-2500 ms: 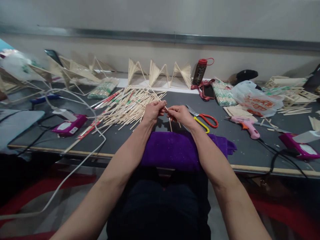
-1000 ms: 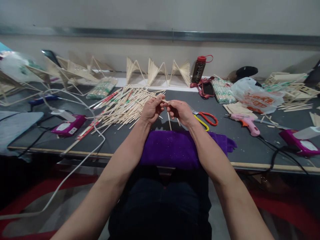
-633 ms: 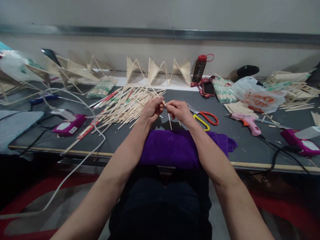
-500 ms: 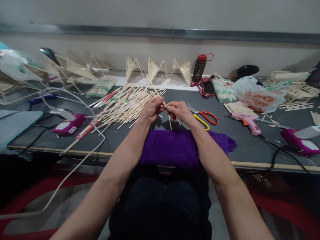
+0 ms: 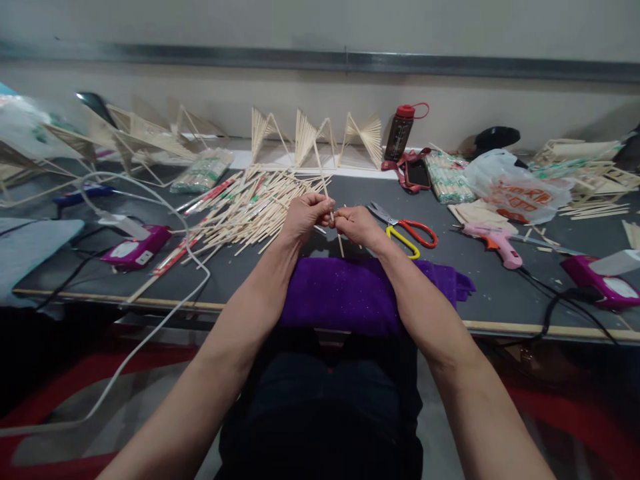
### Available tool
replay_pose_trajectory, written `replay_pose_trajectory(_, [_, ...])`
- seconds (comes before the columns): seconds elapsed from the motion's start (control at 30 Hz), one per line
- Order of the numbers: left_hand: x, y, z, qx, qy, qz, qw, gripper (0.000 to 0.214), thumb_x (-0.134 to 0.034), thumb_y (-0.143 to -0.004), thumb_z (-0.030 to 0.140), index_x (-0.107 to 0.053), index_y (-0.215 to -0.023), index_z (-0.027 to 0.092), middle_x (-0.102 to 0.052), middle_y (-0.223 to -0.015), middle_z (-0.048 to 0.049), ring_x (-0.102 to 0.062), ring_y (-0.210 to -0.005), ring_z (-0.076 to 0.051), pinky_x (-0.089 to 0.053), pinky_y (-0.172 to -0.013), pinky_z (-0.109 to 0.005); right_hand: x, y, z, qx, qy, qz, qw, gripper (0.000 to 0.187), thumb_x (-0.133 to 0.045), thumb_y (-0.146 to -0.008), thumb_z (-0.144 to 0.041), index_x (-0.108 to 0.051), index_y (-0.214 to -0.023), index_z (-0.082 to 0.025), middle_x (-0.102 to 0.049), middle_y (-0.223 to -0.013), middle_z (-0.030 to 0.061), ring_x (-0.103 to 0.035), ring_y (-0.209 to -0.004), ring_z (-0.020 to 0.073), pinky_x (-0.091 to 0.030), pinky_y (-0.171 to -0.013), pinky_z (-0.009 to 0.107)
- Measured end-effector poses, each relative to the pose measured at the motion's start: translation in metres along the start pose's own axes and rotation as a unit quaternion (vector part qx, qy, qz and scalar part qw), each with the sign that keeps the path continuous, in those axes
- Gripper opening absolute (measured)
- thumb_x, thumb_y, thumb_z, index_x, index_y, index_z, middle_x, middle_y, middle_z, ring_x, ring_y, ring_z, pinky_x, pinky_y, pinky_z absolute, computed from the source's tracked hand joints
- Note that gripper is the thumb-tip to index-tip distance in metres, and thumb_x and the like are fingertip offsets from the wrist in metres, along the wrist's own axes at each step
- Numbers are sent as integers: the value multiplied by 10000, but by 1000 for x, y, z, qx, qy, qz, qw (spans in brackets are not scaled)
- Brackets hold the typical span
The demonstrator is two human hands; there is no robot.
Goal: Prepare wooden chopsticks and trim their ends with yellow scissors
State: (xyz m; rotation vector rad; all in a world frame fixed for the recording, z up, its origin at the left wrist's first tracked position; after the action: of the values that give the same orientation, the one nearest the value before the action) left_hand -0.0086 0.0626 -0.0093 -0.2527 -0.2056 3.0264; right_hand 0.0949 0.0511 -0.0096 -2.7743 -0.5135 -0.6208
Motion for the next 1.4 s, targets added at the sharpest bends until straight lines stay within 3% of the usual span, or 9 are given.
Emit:
replay_pose_trajectory(0.13, [2, -1, -4, 30, 15, 6, 999, 223, -721, -681, 295, -578, -704, 126, -573, -500, 34, -541, -407, -58, -438, -434, -165, -1, 0, 1, 7, -66, -2, 998, 163, -470, -725, -180, -617, -659, -155, -493, -471, -53, -366, -333, 44, -280, -333, 189])
replay_pose_trajectory(0.27, [-3, -1, -4, 46, 52, -27, 997, 233, -713, -703, 320, -583, -717, 128, -583, -515, 33, -537, -426, -46, -437, -450, -154, -2, 2, -2, 10, -153, -10, 988, 129, -505, -722, -194, -611, -661, -154, -495, -487, -48, -362, -346, 41, -270, -325, 186])
replay_pose_trajectory(0.47, [0, -2, 1, 20, 77, -40, 996, 270, -733, -682, 348, -581, -695, 125, -574, -522, 32, -540, -441, -47, -424, -444, -151, -8, 4, -2, -8, -242, -66, 968, 189, -593, -759, -324, -631, -731, -142, -581, -620, -1, -441, -405, 60, -379, -366, 209])
replay_pose_trajectory(0.6, [0, -2, 0, 20, 52, -29, 998, 207, -700, -717, 295, -583, -702, 125, -568, -505, 36, -528, -430, -41, -428, -450, -150, -7, 3, 1, -10, -229, -67, 971, 211, -596, -773, -344, -616, -712, -143, -581, -610, -1, -443, -406, 57, -378, -367, 202])
replay_pose_trajectory(0.83, [1, 0, -3, 16, 37, 13, 999, 142, -677, -727, 245, -584, -713, 139, -569, -503, 37, -541, -416, -59, -459, -452, -179, -1, 1, 0, 4, -156, -1, 988, 164, -541, -741, -223, -584, -599, -153, -501, -485, -38, -379, -354, 41, -296, -316, 177])
replay_pose_trajectory(1.1, [-2, 2, 4, -5, 38, 13, 999, 223, -711, -706, 306, -567, -718, 136, -590, -535, 31, -551, -448, -54, -472, -479, -174, 0, -1, 10, -66, -204, 38, 976, 113, -552, -669, -185, -578, -564, -152, -467, -441, -44, -334, -332, 37, -248, -293, 180])
replay_pose_trajectory(1.4, [-1, -1, 5, -2, 81, -4, 997, 247, -719, -708, 346, -585, -729, 139, -593, -571, 31, -541, -452, -35, -455, -485, -162, -6, 2, 6, -75, -292, 5, 954, 86, -566, -662, -230, -589, -642, -150, -466, -482, -50, -290, -347, 32, -230, -311, 187])
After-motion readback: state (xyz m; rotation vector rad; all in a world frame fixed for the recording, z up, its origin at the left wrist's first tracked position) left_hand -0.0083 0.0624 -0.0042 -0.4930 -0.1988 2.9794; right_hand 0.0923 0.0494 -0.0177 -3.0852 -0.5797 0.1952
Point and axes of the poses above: each hand's wrist, its own y-axis away from the middle knuckle, its own x-axis out of the back of the hand, z = x × y, the point moved 9 cm from there along -y, towards the middle knuckle
